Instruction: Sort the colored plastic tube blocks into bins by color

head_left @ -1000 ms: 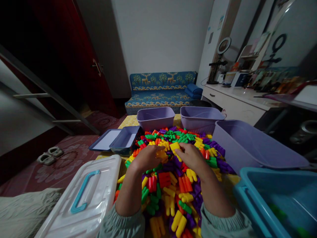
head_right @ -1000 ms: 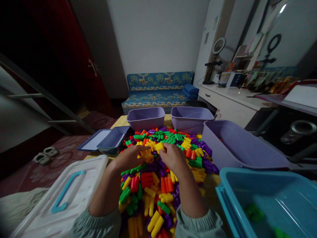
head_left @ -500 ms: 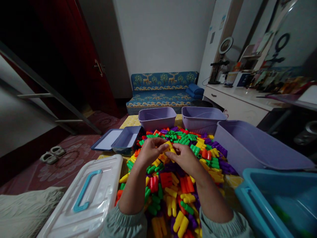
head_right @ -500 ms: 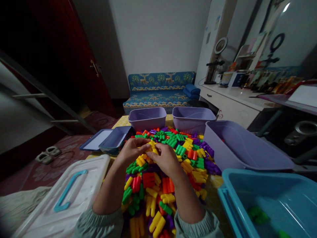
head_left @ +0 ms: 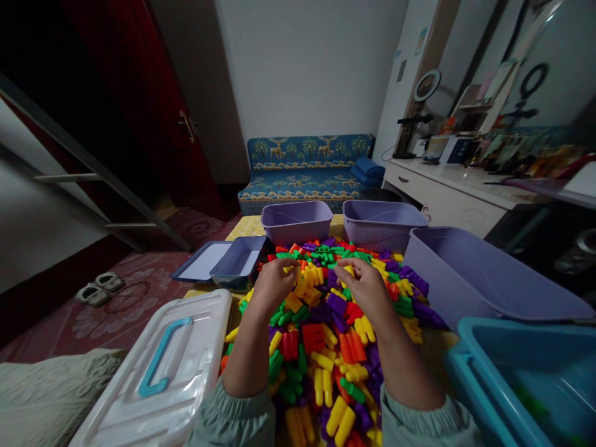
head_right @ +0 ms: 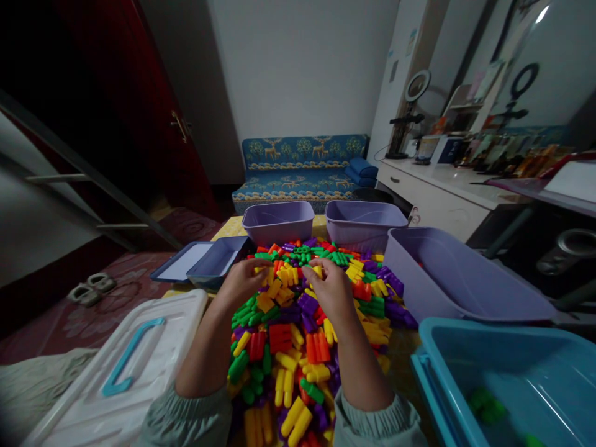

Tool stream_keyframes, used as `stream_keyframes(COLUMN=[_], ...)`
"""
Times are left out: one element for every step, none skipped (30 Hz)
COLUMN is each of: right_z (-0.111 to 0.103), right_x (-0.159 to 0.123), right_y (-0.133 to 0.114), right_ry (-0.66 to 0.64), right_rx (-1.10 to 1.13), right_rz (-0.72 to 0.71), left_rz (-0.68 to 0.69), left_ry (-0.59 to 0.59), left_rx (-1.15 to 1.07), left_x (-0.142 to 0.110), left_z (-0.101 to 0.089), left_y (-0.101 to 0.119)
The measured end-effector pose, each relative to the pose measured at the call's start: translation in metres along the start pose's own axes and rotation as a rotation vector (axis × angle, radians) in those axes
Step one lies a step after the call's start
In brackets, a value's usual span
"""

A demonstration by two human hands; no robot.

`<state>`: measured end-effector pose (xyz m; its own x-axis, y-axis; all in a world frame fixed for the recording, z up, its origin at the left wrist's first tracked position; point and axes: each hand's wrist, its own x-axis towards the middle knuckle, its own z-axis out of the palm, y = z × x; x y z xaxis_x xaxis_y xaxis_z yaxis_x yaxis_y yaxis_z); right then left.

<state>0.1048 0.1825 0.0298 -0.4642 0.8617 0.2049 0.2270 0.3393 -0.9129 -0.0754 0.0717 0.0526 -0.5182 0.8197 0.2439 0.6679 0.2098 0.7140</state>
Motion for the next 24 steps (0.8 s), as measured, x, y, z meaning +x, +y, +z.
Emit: stream_keyframes(right_z=[0.002, 0.004, 0.006, 0.007, 0.009, 0.011, 0.013, 0.015, 0.018, 0.02, 0.023, 0.025, 0.027, 0.028, 0.029, 0.03, 0.03, 0.03, 0.029, 0.029, 0.028, 0.028, 0.027, 0.026], right_x=[-0.001, -0.001, -0.002, -0.003, -0.004, -0.005, -0.006, -0.006, -0.007, -0.007, -0.008, -0.008, -0.009, -0.01, -0.01, -0.011, -0.011, -0.012, -0.012, -0.013, -0.013, -0.013, -0.013, -0.013], right_y=[0.001, 0.001, 0.001, 0.0, -0.001, -0.001, -0.002, -0.002, -0.001, 0.0, 0.002, 0.004, 0.005, 0.006, 0.006, 0.005, 0.004, 0.002, 0.0, -0.001, -0.003, -0.004, -0.004, -0.004], right_ry=[-0.019, -0.037, -0.051, -0.066, -0.082, -0.1, -0.122, -0.149, -0.179, -0.212, -0.243, -0.268, -0.287, -0.301, -0.305, -0.3, -0.286, -0.265, -0.243, -0.219, -0.196, -0.175, -0.154, -0.136], right_rx=[-0.037, -0.084, -0.136, -0.184, -0.223, -0.254, -0.275, -0.287, -0.293, -0.298, -0.312, -0.335, -0.366, -0.398, -0.429, -0.461, -0.494, -0.53, -0.566, -0.603, -0.637, -0.665, -0.686, -0.702], right_rz=[-0.017, -0.033, -0.04, -0.043, -0.053, -0.077, -0.12, -0.176, -0.236, -0.287, -0.319, -0.335, -0.345, -0.35, -0.352, -0.35, -0.339, -0.321, -0.3, -0.278, -0.259, -0.243, -0.229, -0.213], left_rz=[0.014, 0.028, 0.04, 0.05, 0.061, 0.07, 0.079, 0.087, 0.092, 0.095, 0.092, 0.088, 0.082, 0.074, 0.068, 0.063, 0.058, 0.054, 0.05, 0.041, 0.022, -0.01, -0.05, -0.093], left_ry=[-0.058, -0.102, -0.134, -0.156, -0.176, -0.198, -0.218, -0.231, -0.236, -0.229, -0.214, -0.194, -0.173, -0.15, -0.126, -0.103, -0.079, -0.052, -0.026, -0.004, 0.009, 0.012, 0.005, -0.009], left_rx=[0.062, 0.122, 0.181, 0.237, 0.287, 0.329, 0.362, 0.386, 0.399, 0.4, 0.391, 0.373, 0.35, 0.323, 0.293, 0.259, 0.222, 0.183, 0.142, 0.092, 0.029, -0.053, -0.157, -0.279], left_x=[-0.002, -0.004, -0.005, -0.006, -0.007, -0.008, -0.008, -0.008, -0.008, -0.008, -0.008, -0.007, -0.007, -0.006, -0.005, -0.004, -0.003, -0.002, -0.001, -0.001, 0.0, 0.001, 0.001, 0.002], left_z=[0.003, 0.005, 0.008, 0.009, 0.01, 0.011, 0.012, 0.012, 0.012, 0.012, 0.012, 0.012, 0.012, 0.011, 0.011, 0.011, 0.01, 0.01, 0.01, 0.01, 0.011, 0.012, 0.014, 0.015], left_y=[0.002, 0.003, 0.003, 0.004, 0.004, 0.004, 0.004, 0.005, 0.005, 0.006, 0.007, 0.009, 0.009, 0.01, 0.01, 0.01, 0.009, 0.008, 0.007, 0.005, 0.004, 0.003, 0.002, 0.001])
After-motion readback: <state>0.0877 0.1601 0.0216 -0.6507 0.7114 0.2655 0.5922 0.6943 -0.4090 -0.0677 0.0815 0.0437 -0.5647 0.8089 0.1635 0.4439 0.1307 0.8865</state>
